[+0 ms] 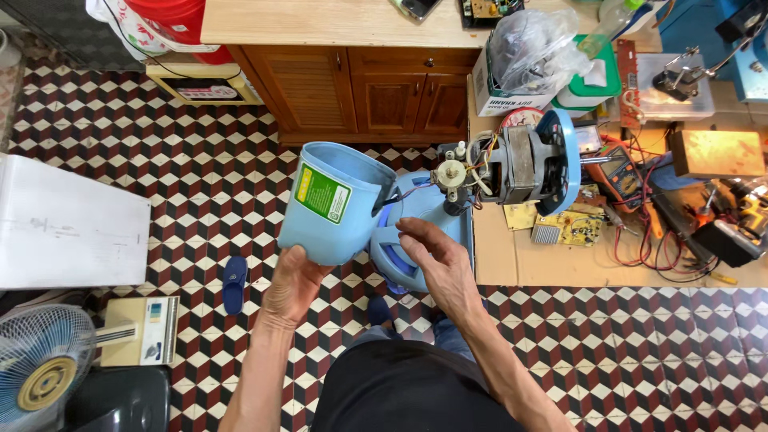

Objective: The person uses a cordless drill to fasten screws into the motor housing of a light blue fan. They then reattach the fan's plastic casing and use a flashlight to inspect the internal wiring and components.

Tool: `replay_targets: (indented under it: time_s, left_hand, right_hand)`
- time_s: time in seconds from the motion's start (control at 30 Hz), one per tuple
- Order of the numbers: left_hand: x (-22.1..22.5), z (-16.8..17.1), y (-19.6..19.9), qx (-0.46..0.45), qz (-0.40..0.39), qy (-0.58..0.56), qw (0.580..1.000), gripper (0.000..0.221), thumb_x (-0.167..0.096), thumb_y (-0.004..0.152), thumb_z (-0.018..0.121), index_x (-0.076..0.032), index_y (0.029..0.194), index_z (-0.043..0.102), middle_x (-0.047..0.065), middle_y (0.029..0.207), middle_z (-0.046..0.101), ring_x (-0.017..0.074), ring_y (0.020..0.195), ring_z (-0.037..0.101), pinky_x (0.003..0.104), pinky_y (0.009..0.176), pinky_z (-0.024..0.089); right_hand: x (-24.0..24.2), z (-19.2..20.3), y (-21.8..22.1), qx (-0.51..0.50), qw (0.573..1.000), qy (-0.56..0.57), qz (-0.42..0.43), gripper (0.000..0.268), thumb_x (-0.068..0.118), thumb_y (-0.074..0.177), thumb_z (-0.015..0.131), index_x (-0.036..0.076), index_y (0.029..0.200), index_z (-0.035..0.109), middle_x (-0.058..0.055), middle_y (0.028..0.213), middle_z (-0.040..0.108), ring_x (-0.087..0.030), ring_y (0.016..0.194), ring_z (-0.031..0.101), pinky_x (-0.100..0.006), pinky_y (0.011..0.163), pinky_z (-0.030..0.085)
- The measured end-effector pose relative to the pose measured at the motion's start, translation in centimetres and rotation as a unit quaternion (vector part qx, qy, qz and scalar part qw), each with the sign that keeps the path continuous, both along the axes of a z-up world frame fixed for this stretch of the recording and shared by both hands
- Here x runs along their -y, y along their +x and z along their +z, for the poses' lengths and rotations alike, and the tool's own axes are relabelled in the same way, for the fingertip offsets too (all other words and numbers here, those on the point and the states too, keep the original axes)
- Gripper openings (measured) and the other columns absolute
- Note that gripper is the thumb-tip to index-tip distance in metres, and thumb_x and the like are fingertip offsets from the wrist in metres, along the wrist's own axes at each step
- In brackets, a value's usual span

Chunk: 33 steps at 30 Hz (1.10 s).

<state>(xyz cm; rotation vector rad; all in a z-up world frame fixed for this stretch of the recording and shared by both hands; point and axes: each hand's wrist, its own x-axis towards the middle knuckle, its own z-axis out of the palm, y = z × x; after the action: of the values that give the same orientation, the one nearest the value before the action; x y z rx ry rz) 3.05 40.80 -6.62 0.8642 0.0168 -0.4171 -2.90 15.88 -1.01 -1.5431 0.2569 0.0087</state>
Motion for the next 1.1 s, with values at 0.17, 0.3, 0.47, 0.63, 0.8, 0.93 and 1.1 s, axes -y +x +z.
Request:
replay_targets:
  time_s: [0.17,0.3,0.47,0.63,0.8,0.93,1.1]
  left_hand:
    - [0.3,1.2,-0.8,0.017,-0.026,0.018,0.999,0.095,-0.037,0.072,0.095,-0.007,0.149,0.049,0.005,0.133,0.062,0.0196,0.125,0.06,0.038,0.111,0.05]
    - [-0.1,4.3,-0.8,0.068,-0.042,0.159,0.984,0.114,-0.026,0.058,0.094,-0.015,0.156,0.036,0.005,0.145,0.057,0.0186,0.136,0.055,0.036,0.111,0.044]
    - [-0.6,7.0,-0.8,0.103,-0.055,0.322,0.94,0.121,-0.007,0.05,0.093,-0.018,0.153,0.031,0.006,0.145,0.056,0.0217,0.135,0.055,0.039,0.107,0.047]
    - [-0.7,7.5,-1.1,0.177,-0.066,0.337,0.922,0.117,-0.001,0.056,0.092,-0.018,0.153,0.028,0.008,0.151,0.048,0.0239,0.142,0.048,0.042,0.108,0.047]
    - [-1.5,7.8,-0.9,0.107,-0.085,0.365,0.921,0.122,0.004,0.057,0.088,-0.022,0.157,0.023,0.009,0.159,0.043,0.0242,0.148,0.042,0.042,0.113,0.041]
    - [-1.4,7.0,-0.2,0.105,-0.102,0.396,0.907,0.125,0.008,0.052,0.086,-0.023,0.156,0.024,0.007,0.162,0.038,0.0243,0.15,0.037,0.042,0.114,0.038]
    - [-0.7,6.1,0.5,0.125,-0.11,0.42,0.892,0.122,0.007,0.056,0.086,-0.023,0.156,0.024,0.008,0.162,0.037,0.025,0.151,0.037,0.042,0.115,0.036]
  right_hand:
    - [-0.4,1.3,-0.3,-0.004,0.998,0.05,0.03,0.047,0.024,0.097,0.062,0.005,0.141,0.059,-0.01,0.136,0.069,-0.021,0.125,0.065,-0.036,0.109,0.049]
    - [-0.8,2.8,-1.0,-0.013,0.994,0.094,0.05,0.065,0.023,0.094,0.065,0.005,0.153,0.045,-0.015,0.144,0.062,-0.026,0.13,0.061,-0.039,0.111,0.046]
    - [-0.7,4.0,-1.9,-0.052,0.985,0.13,0.103,0.084,0.021,0.084,0.066,0.006,0.159,0.031,-0.019,0.151,0.055,-0.034,0.137,0.057,-0.044,0.114,0.044]
    - [-0.7,3.9,-2.8,-0.054,0.979,0.172,0.094,0.091,0.013,0.079,0.064,0.004,0.161,0.025,-0.016,0.166,0.035,-0.032,0.149,0.041,-0.045,0.118,0.035]
    - [-1.8,3.5,-2.8,-0.007,0.986,0.127,0.105,0.091,0.008,0.083,0.068,0.004,0.162,0.022,-0.017,0.169,0.03,-0.029,0.157,0.028,-0.044,0.124,0.026]
    - [-2.0,2.7,-2.8,-0.001,0.992,0.076,0.104,0.091,0.009,0.082,0.069,0.007,0.162,0.024,-0.019,0.167,0.032,-0.029,0.156,0.03,-0.043,0.123,0.029]
    - [-1.0,1.6,-2.3,-0.032,0.991,0.093,0.096,0.091,0.01,0.082,0.069,0.009,0.162,0.026,-0.02,0.164,0.038,-0.029,0.152,0.038,-0.043,0.121,0.033]
